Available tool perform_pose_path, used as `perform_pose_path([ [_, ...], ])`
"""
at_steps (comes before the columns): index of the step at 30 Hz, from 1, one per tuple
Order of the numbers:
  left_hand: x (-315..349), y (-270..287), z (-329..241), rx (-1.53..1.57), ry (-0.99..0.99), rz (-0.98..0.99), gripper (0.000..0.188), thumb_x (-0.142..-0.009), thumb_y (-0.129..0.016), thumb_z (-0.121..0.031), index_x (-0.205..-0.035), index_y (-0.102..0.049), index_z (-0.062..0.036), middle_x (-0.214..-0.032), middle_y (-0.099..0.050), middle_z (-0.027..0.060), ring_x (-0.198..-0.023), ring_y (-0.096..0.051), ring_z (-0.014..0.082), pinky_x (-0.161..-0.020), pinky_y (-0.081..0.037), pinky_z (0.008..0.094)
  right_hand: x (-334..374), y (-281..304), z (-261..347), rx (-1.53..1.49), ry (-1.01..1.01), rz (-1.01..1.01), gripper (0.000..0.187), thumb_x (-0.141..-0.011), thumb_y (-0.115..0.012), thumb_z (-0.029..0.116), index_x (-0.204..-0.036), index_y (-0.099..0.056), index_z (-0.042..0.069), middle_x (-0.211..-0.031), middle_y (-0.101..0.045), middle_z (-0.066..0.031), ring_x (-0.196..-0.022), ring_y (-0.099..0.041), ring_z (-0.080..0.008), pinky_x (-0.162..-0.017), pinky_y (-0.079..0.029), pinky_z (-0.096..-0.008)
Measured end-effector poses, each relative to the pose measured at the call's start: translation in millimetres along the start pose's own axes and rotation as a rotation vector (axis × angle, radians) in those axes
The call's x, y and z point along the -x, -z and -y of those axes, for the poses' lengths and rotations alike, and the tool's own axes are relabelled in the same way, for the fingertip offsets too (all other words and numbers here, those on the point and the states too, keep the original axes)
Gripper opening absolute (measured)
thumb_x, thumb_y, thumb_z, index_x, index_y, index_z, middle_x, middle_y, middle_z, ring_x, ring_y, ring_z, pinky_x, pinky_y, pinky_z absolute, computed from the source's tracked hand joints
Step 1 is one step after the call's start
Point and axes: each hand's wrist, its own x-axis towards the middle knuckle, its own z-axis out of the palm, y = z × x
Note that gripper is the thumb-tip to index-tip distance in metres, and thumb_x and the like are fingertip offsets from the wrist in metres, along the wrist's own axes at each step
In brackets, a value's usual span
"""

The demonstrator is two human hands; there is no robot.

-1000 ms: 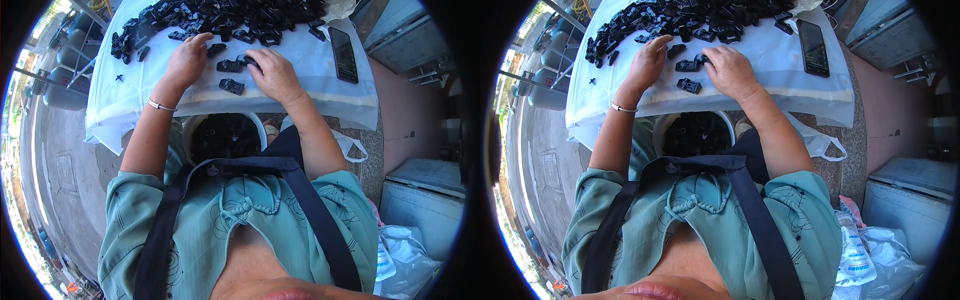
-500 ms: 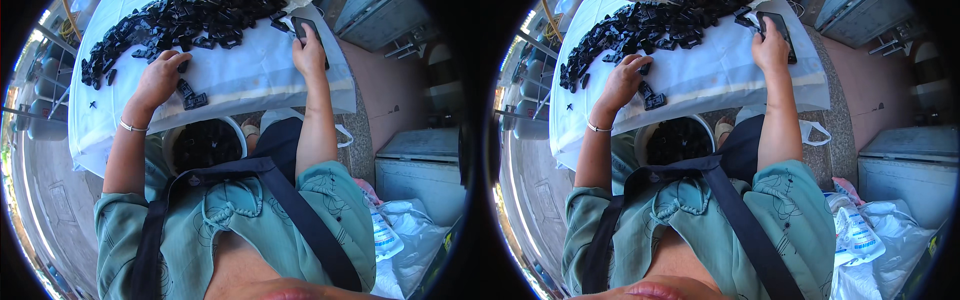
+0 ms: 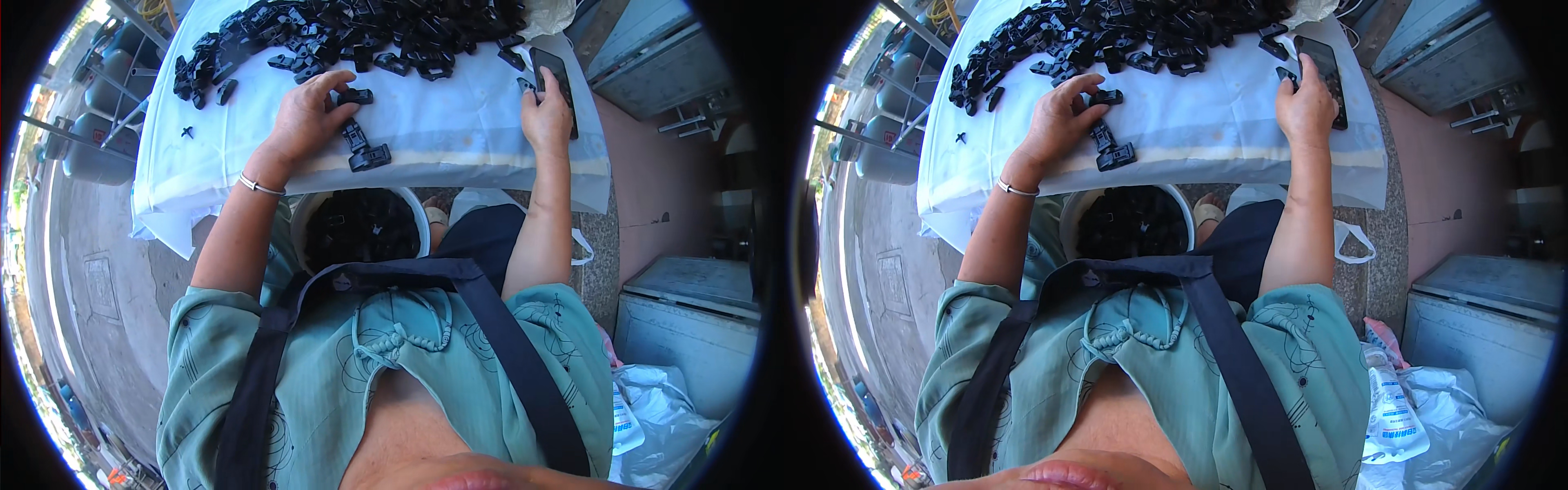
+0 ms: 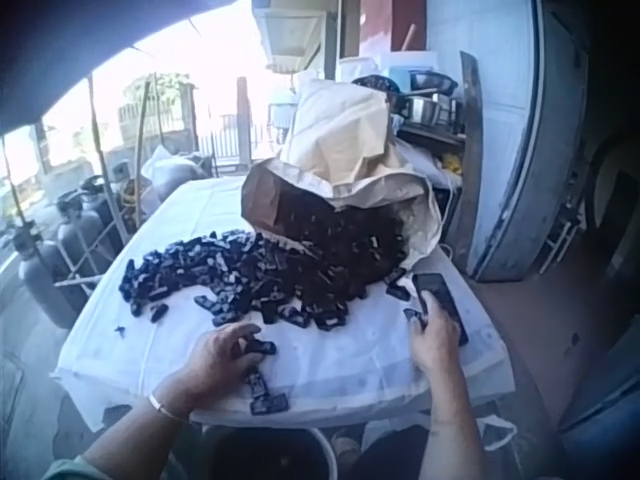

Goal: Arranging and sorting small black electronic components into organized rows on a table.

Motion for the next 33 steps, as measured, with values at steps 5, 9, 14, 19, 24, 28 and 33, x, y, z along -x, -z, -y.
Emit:
perform_pose_path([
  [5, 2.9, -7.7, 6.1, 0.033, -0.039, -0.052, 0.044, -0.075, -0.073, -0.01, -0.116, -0.06, -0.0134, -0.096, -0.067, 0.0051, -0.071, -0.062, 0.0199, -0.069, -0.053, 0.0324, -19.7, -10.5, 18.1, -0.321, 0.19, -0.063, 0.043, -0.084, -0.064, 0.016, -0.126, -0.056, 0.009, -0.093, -0.068, -0.0135, -0.082, -0.064, -0.0261, -0.078, -0.049, -0.0342],
  [9, 3.3, -7.5, 4.1, 0.046, -0.058, -0.036, 0.047, -0.075, -0.073, -0.01, -0.119, -0.058, -0.014, -0.095, -0.068, 0.0055, -0.069, -0.061, 0.0189, -0.067, -0.053, 0.0317, 14.1, -21.9, 72.1, -0.727, 0.483, 0.072, 0.037, -0.084, -0.065, 0.008, -0.12, -0.06, 0.008, -0.099, -0.067, -0.0107, -0.086, -0.063, -0.0237, -0.078, -0.05, -0.0336],
  [14, 3.8, -6.6, 6.0, 0.156, -0.042, 0.009, 0.053, -0.073, -0.074, -0.011, -0.123, -0.056, -0.015, -0.094, -0.068, 0.0065, -0.067, -0.06, 0.0186, -0.065, -0.052, 0.0312, 45.2, -28.1, 132.4, -0.612, 0.768, 0.169, 0.03, -0.08, -0.067, 0.008, -0.11, -0.065, 0.007, -0.105, -0.066, -0.0113, -0.094, -0.062, -0.0275, -0.084, -0.05, -0.0362],
  [19, 2.8, -5.6, 5.0, 0.176, -0.035, 0.048, 0.059, -0.071, -0.077, -0.013, -0.126, -0.055, -0.0155, -0.093, -0.068, 0.0097, -0.067, -0.06, 0.0185, -0.065, -0.052, 0.0314, 47.8, -35.9, 137.3, -0.609, 0.793, 0.153, 0.029, -0.079, -0.067, 0.007, -0.108, -0.067, 0.007, -0.103, -0.067, -0.0104, -0.094, -0.062, -0.027, -0.083, -0.05, -0.036],
  [24, 4.1, -6.1, 4.3, 0.164, -0.018, 0.046, 0.058, -0.071, -0.078, -0.014, -0.124, -0.055, -0.0148, -0.094, -0.068, 0.0098, -0.067, -0.061, 0.0187, -0.066, -0.053, 0.0309, 46.6, -33.8, 134.8, -0.603, 0.797, 0.169, 0.025, -0.079, -0.067, 0.005, -0.103, -0.069, 0.007, -0.1, -0.067, -0.0098, -0.091, -0.062, -0.0264, -0.08, -0.051, -0.036],
  [28, 4.6, -6.1, 6.3, 0.195, -0.01, 0.065, 0.058, -0.071, -0.078, -0.014, -0.124, -0.056, -0.0132, -0.096, -0.068, 0.0093, -0.068, -0.061, 0.0189, -0.067, -0.053, 0.0312, 53.9, -33.2, 134.1, -0.486, 0.873, 0.064, 0.024, -0.076, -0.068, 0.005, -0.101, -0.07, 0.007, -0.097, -0.067, -0.0095, -0.087, -0.062, -0.0256, -0.078, -0.051, -0.0357],
  [33, 2.6, -4.4, 1.3, 0.157, -0.084, 0.031, 0.051, -0.073, -0.074, -0.013, -0.121, -0.058, -0.0115, -0.098, -0.067, 0.0084, -0.069, -0.061, 0.0175, -0.067, -0.052, 0.0302, 51.8, -33.2, 133.7, -0.476, 0.84, 0.119, 0.023, -0.078, -0.066, 0.008, -0.101, -0.07, 0.008, -0.094, -0.067, -0.007, -0.088, -0.062, -0.0243, -0.078, -0.048, -0.037],
])
